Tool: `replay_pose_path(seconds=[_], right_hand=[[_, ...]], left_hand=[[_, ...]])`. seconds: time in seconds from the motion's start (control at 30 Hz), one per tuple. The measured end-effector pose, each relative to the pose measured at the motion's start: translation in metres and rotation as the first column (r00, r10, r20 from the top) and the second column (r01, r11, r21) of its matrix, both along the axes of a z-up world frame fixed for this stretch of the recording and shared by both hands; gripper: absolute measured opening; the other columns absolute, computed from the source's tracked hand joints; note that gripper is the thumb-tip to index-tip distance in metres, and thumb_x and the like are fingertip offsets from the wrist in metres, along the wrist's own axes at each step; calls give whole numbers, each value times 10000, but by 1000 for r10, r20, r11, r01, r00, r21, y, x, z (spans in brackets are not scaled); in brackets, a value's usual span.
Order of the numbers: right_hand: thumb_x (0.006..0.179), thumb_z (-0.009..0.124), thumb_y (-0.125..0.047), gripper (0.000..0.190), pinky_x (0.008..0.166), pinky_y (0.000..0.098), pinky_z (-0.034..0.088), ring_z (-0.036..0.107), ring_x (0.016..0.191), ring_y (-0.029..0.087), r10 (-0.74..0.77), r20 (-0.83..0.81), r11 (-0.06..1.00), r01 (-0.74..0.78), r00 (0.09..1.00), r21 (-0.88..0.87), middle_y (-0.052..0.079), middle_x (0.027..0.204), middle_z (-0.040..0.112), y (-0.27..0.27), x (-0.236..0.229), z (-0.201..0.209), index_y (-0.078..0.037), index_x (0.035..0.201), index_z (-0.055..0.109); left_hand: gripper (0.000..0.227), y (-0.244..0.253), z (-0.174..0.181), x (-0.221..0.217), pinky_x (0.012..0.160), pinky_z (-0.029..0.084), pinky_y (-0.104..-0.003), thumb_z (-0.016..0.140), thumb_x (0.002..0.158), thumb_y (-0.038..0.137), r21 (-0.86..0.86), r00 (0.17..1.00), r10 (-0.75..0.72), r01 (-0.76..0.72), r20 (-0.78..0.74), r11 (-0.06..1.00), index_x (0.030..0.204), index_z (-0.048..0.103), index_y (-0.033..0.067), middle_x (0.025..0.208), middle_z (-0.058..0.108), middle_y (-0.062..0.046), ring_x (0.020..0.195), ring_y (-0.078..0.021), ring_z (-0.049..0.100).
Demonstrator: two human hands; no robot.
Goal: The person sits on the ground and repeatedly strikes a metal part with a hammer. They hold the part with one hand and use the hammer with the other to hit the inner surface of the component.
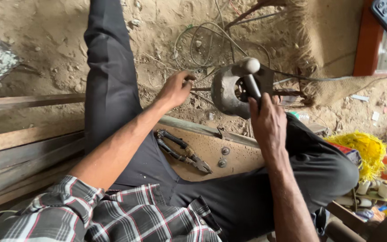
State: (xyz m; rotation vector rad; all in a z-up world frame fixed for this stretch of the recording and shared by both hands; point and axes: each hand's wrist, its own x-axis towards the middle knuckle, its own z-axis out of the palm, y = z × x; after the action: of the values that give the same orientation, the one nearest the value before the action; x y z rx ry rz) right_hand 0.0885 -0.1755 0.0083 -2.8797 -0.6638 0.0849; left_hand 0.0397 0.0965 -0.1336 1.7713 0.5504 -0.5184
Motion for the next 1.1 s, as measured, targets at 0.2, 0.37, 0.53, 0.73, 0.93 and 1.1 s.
replay_pose_path(seconds=[0.2, 0.37, 0.53, 0.73, 0.93, 1.1], right_hand=[[1066, 604, -265, 276, 513, 494, 502, 621, 560, 359, 62, -133, 998, -65, 989, -17, 191, 707, 637, 1, -35, 28, -24, 966, 512], [1046, 598, -222, 246, 523, 529, 515, 656, 609, 404, -48, -171, 996, 34, 984, -82, 207, 741, 660, 5, -37, 29, 2, 1047, 497], [1079, 580, -224, 238, 510, 525, 508, 650, 593, 402, -2, -205, 999, -6, 979, -42, 197, 723, 654, 3, -45, 26, -4, 1047, 495], [1051, 579, -237, 248, 461, 516, 492, 634, 526, 393, -59, -184, 994, 41, 981, -100, 205, 654, 637, 12, -48, 32, -3, 1042, 497], [1064, 593, -249, 263, 445, 487, 490, 627, 498, 373, -25, -192, 991, -1, 981, -133, 193, 636, 632, 2, -55, 36, -15, 995, 497], [1047, 595, -217, 260, 420, 476, 487, 614, 456, 353, -51, -188, 997, 37, 981, -74, 177, 601, 624, -2, -59, 33, 22, 1098, 504]], left_hand=[[321, 3, 7, 1, 500, 480, -279, 495, 1038, 107, -32, 996, 10, -7, 92, 999, 1328, 625, 56, 1252, 700, -168, 611, -150, 558], [352, 3, 7, 2, 619, 468, -327, 530, 1028, 95, 17, 988, -1, -2, 152, 1000, 1372, 600, 61, 1250, 712, -170, 761, -169, 585], [430, 2, 9, -1, 771, 570, -446, 542, 1021, 65, 30, 991, -52, 48, 126, 998, 1450, 527, 45, 1377, 664, -123, 913, -318, 685], [292, 2, -2, 5, 935, 551, -395, 582, 995, 108, -4, 959, 14, -13, 283, 1000, 1255, 678, 17, 1277, 699, -164, 1077, -262, 683], [264, -1, -10, 8, 940, 553, -388, 570, 1002, 112, 34, 922, -39, 28, 384, 999, 1207, 709, 22, 1264, 697, -173, 1084, -269, 689], [313, -1, -17, 4, 797, 581, -406, 541, 996, 160, -16, 982, -7, 10, 186, 1000, 1270, 646, 51, 1246, 695, -146, 922, -289, 703]])
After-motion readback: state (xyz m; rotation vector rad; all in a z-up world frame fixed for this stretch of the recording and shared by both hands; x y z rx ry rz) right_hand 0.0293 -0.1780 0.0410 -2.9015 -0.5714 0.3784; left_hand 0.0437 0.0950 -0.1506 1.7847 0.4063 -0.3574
